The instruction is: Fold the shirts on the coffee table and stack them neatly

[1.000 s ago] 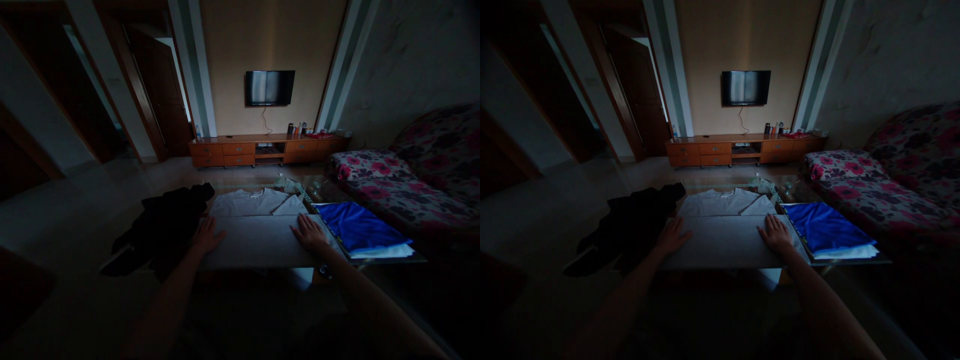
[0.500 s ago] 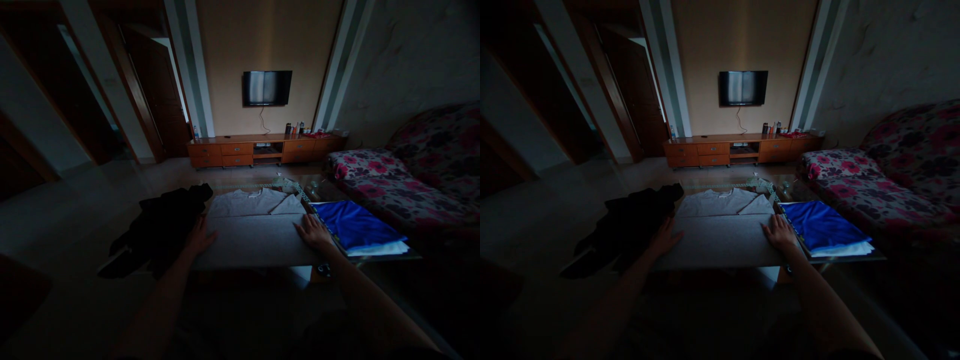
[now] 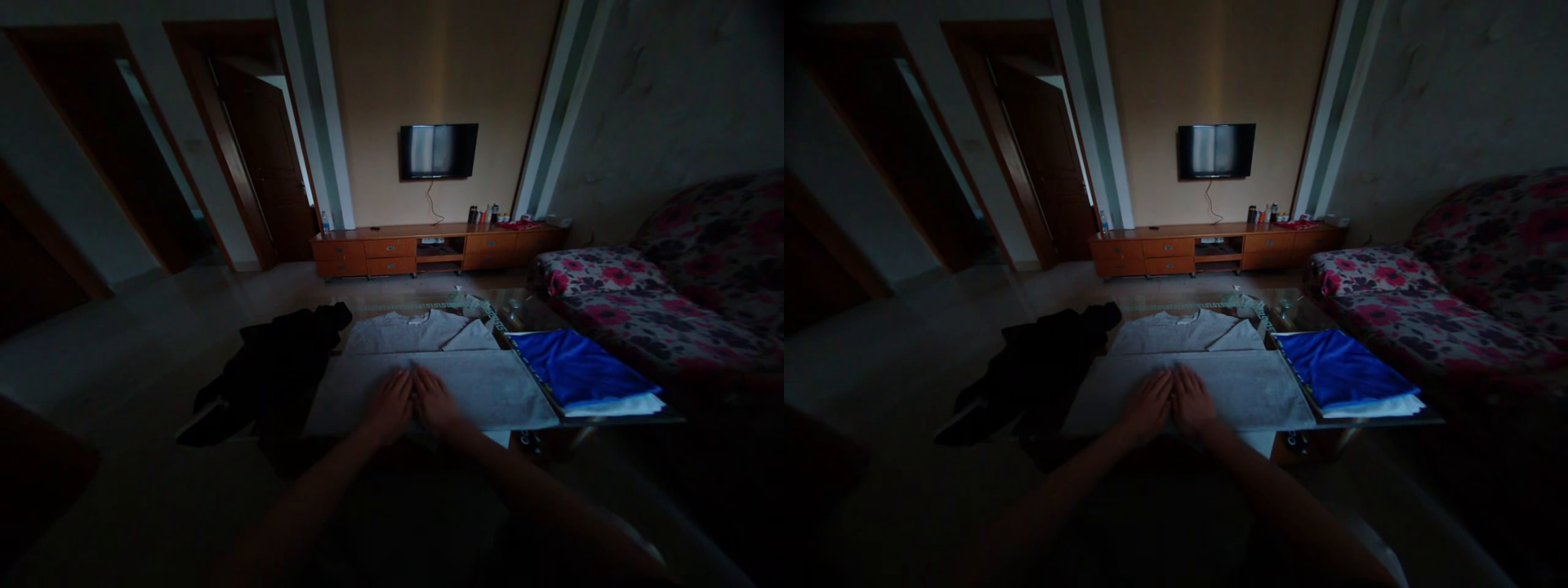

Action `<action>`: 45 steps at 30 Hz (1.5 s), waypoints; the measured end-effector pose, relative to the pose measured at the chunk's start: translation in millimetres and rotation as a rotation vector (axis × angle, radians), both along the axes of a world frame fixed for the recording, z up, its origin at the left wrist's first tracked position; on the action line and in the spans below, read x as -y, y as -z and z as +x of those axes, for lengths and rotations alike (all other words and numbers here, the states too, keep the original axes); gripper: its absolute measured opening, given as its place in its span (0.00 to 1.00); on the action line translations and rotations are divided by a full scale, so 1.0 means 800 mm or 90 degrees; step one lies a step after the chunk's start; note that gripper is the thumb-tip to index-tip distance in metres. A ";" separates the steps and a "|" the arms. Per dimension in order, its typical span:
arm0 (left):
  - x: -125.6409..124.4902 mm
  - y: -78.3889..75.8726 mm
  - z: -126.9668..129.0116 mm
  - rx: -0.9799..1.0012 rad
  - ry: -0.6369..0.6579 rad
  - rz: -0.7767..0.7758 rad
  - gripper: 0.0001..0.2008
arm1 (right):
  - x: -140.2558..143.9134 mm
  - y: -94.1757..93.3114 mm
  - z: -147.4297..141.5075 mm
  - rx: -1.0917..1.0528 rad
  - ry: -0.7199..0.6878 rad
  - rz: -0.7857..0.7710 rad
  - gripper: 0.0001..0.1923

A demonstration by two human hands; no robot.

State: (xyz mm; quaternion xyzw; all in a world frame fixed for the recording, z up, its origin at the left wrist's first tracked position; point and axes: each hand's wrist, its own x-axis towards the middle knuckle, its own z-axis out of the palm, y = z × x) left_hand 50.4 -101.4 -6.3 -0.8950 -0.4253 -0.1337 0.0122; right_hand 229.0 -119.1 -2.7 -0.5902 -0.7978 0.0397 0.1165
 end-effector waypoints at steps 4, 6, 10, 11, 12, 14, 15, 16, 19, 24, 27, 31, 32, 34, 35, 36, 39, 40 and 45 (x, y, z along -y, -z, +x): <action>0.007 0.012 0.001 -0.021 -0.037 -0.049 0.31 | 0.011 0.004 -0.009 -0.017 -0.002 -0.030 0.32; 0.001 0.012 -0.017 -0.035 -0.056 -0.061 0.35 | 0.011 0.002 0.010 -0.014 -0.001 -0.048 0.34; -0.014 0.003 -0.069 -0.056 -0.094 -0.081 0.38 | 0.010 -0.001 0.078 0.021 0.046 -0.077 0.34; -0.017 0.001 -0.083 -0.060 -0.111 -0.085 0.37 | 0.010 0.000 0.099 0.033 0.067 -0.079 0.33; -0.019 -0.001 -0.096 -0.065 -0.130 -0.089 0.37 | 0.011 0.001 0.121 0.048 0.101 -0.080 0.33; -0.023 -0.004 -0.120 -0.071 -0.171 -0.094 0.37 | 0.013 0.005 0.161 0.078 0.195 -0.064 0.34; -0.025 -0.005 -0.129 -0.074 -0.187 -0.096 0.37 | 0.013 0.008 0.179 0.086 0.240 -0.052 0.35; -0.026 -0.004 -0.136 -0.074 -0.197 -0.096 0.37 | 0.012 0.010 0.194 0.093 0.269 -0.050 0.35; -0.032 -0.002 -0.146 -0.063 -0.200 -0.090 0.36 | 0.006 0.014 0.220 0.095 0.280 -0.048 0.34; -0.037 -0.006 -0.125 -0.055 -0.235 -0.059 0.33 | -0.014 0.002 0.198 0.099 0.300 -0.040 0.34; -0.032 -0.010 -0.083 -0.030 -0.198 -0.015 0.31 | -0.022 -0.007 0.138 0.092 0.276 -0.022 0.37; -0.015 -0.004 -0.012 -0.008 -0.040 -0.006 0.30 | -0.023 -0.006 0.037 0.033 0.073 0.005 0.38; -0.011 -0.001 0.001 -0.008 -0.026 -0.015 0.29 | -0.021 -0.003 0.018 0.024 0.036 0.007 0.37; -0.004 0.006 0.015 -0.010 -0.027 -0.037 0.29 | -0.017 0.004 -0.003 0.015 0.002 -0.002 0.35; -0.002 0.009 0.015 -0.012 -0.031 -0.046 0.30 | -0.015 0.007 -0.005 0.012 0.000 -0.011 0.35; -0.002 0.010 0.010 -0.016 -0.034 -0.053 0.31 | -0.014 0.010 -0.001 0.010 0.004 -0.020 0.36; -0.008 0.009 -0.020 -0.036 -0.043 -0.075 0.36 | -0.009 0.014 0.039 0.011 0.036 -0.043 0.40; -0.011 0.007 -0.035 -0.043 -0.055 -0.085 0.38 | -0.008 0.015 0.060 0.016 0.055 -0.050 0.41; -0.032 0.002 -0.121 -0.056 -0.140 -0.102 0.38 | 0.001 0.023 0.187 0.076 0.171 -0.035 0.38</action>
